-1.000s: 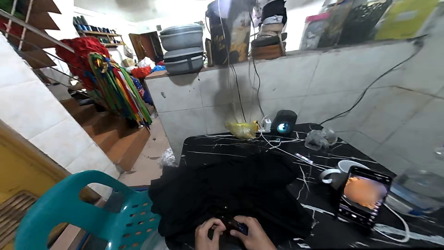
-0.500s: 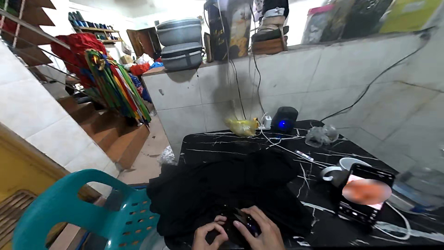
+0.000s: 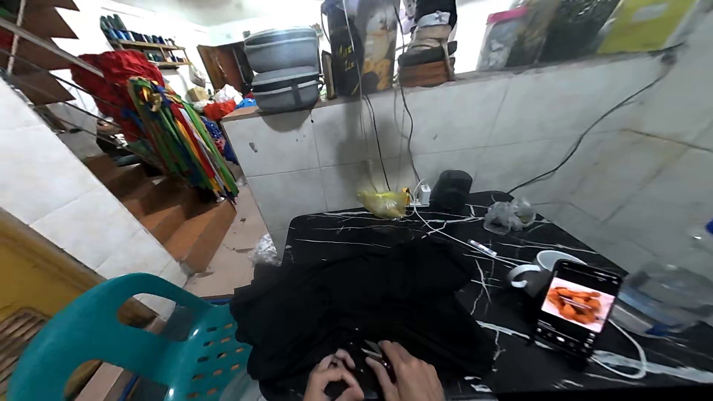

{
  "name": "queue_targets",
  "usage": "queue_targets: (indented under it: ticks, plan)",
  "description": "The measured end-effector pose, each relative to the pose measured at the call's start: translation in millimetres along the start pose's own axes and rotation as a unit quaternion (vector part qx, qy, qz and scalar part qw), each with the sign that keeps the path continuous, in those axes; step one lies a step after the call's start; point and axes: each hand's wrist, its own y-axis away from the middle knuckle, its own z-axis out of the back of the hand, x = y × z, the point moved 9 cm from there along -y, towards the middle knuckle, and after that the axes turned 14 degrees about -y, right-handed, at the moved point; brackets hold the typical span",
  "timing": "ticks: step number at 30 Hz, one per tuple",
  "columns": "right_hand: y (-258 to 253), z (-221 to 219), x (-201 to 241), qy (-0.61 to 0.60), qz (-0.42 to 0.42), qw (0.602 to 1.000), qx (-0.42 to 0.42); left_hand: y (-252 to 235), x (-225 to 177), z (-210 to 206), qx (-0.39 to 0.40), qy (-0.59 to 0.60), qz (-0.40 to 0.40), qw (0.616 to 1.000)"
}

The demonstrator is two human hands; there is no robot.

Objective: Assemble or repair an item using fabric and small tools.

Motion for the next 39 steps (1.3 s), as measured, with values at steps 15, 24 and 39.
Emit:
queue_targets:
  ticks: [15, 24, 39]
  plan:
    - [-25, -50, -22, -0.316, 0.011, 0.94, 0.125, -5, -9, 24, -0.089, -0.244, 0.034, 0.965]
    - [-21, -52, -23, -0.299, 0.001, 0.947, 0.116, 2, -12, 14, -0.167, -0.251, 0.019, 0.953]
    - [9, -37, 21, 0.008, 0.025, 0.988, 0.152, 15, -11, 17, -0.188, -0.242, -0.048, 0.951]
